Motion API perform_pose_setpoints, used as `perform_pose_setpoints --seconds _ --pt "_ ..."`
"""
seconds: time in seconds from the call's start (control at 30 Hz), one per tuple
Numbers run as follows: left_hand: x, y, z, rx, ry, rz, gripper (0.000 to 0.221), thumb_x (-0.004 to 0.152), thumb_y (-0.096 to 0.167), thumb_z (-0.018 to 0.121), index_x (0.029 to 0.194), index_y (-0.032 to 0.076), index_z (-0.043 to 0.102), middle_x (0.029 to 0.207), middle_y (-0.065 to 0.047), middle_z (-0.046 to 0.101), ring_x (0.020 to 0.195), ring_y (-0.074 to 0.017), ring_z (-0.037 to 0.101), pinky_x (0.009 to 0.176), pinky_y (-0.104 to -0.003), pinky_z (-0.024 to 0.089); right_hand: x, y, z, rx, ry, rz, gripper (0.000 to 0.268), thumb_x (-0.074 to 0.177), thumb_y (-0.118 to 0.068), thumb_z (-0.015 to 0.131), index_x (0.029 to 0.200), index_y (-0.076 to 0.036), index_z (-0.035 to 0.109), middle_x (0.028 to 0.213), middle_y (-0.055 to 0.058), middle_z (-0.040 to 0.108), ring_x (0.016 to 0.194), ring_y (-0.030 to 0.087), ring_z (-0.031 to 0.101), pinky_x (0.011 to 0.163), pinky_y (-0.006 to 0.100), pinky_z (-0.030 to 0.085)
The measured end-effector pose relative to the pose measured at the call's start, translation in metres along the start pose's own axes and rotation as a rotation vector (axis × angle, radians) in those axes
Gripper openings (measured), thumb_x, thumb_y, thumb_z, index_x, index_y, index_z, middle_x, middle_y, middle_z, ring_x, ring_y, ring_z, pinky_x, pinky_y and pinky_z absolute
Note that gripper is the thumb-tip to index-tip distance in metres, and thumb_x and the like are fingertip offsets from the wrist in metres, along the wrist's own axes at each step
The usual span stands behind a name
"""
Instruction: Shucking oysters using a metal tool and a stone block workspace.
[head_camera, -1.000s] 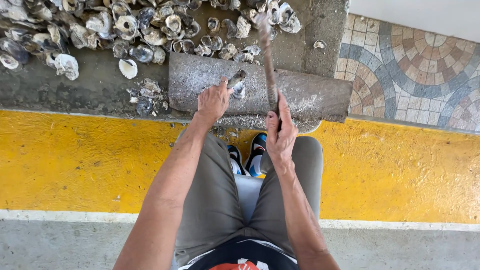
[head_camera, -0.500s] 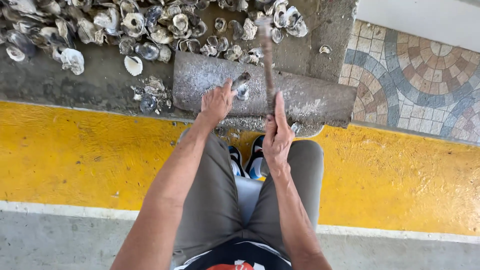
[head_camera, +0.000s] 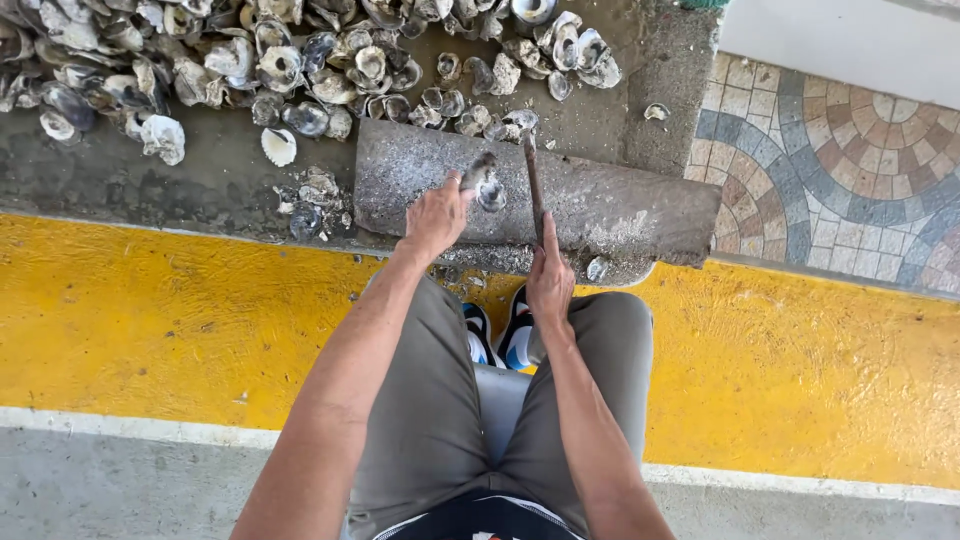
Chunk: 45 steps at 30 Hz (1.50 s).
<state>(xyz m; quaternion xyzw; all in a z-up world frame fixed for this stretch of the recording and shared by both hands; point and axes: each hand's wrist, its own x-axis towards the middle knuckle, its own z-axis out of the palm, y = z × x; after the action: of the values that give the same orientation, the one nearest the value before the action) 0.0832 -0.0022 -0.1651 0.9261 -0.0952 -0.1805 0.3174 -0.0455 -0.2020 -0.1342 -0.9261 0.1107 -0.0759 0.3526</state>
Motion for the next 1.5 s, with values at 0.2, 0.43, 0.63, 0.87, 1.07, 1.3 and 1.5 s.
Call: perform_pose_setpoints --seconds 0.2,0.43,0.63,0.87,1.07,1.3,1.5 --pt "-0.002 0.019 -0.037 -0.830 -0.167 -0.398 0.045 0.107 0.045 0.044 0.103 0.003 0.059 0.063 0.000 0.052 0.041 -0.0082 0.041 0.033 -0.026 0.035 -0.002 0.039 0.020 -0.162 -0.111 0.133 0.077 0.094 -0.002 0.063 0.163 -0.011 0.029 0.098 0.020 0.062 0.080 0.033 0.062 0.071 0.046 0.054" --pt "-0.037 0.067 -0.089 -1.461 -0.556 -0.412 0.049 0.109 0.050 0.042 0.096 0.005 0.058 0.059 0.007 0.045 0.042 -0.0036 0.039 0.034 -0.020 0.031 0.033 -0.077 -0.060 -0.038 0.153 -0.141 0.079 0.094 -0.021 0.078 0.158 -0.010 0.034 0.128 0.020 0.055 0.109 0.035 0.057 0.091 0.048 0.050" --pt "-0.046 0.086 -0.076 -1.536 -0.665 -0.375 0.048 0.107 0.049 0.044 0.099 0.006 0.060 0.061 0.006 0.045 0.043 -0.0041 0.038 0.036 -0.022 0.030 0.061 -0.107 -0.083 0.230 0.157 -0.259 0.074 0.092 -0.029 0.078 0.156 -0.017 0.043 0.147 0.015 0.055 0.118 0.029 0.066 0.101 0.038 0.060" --pt "-0.062 0.092 -0.076 -1.728 -0.815 -0.385 0.047 0.106 0.053 0.045 0.096 0.008 0.057 0.060 0.007 0.043 0.044 -0.0032 0.037 0.037 -0.020 0.030 0.065 -0.099 -0.091 0.423 0.044 -0.269 0.060 0.087 -0.021 0.082 0.143 -0.017 0.059 0.145 0.013 0.062 0.133 0.028 0.063 0.103 0.038 0.057" --pt "-0.068 0.111 -0.063 -1.102 -0.286 -0.347 0.047 0.105 0.052 0.043 0.091 0.008 0.054 0.057 0.005 0.043 0.040 -0.0061 0.036 0.031 -0.024 0.031 0.065 -0.094 -0.095 0.472 -0.052 -0.009 0.060 0.079 -0.022 0.086 0.135 -0.022 0.065 0.119 0.010 0.075 0.109 0.023 0.074 0.092 0.036 0.063" --pt "-0.073 0.089 -0.086 -1.629 -0.878 -0.448 0.051 0.105 0.054 0.043 0.097 0.006 0.057 0.061 0.007 0.043 0.045 -0.0032 0.039 0.035 -0.020 0.032 0.075 -0.116 -0.133 0.345 -0.153 -0.383 0.059 0.075 -0.020 0.087 0.130 -0.014 0.067 0.127 0.014 0.072 0.113 0.026 0.072 0.092 0.039 0.062" --pt "-0.074 0.115 -0.078 -1.184 -0.466 -0.474 0.055 0.100 0.058 0.044 0.087 0.005 0.053 0.056 0.003 0.043 0.037 -0.0082 0.037 0.028 -0.025 0.031 0.075 -0.100 -0.119 0.422 -0.220 -0.130 0.058 0.078 -0.020 0.086 0.133 -0.019 0.066 0.121 0.010 0.075 0.107 0.024 0.073 0.089 0.035 0.061"
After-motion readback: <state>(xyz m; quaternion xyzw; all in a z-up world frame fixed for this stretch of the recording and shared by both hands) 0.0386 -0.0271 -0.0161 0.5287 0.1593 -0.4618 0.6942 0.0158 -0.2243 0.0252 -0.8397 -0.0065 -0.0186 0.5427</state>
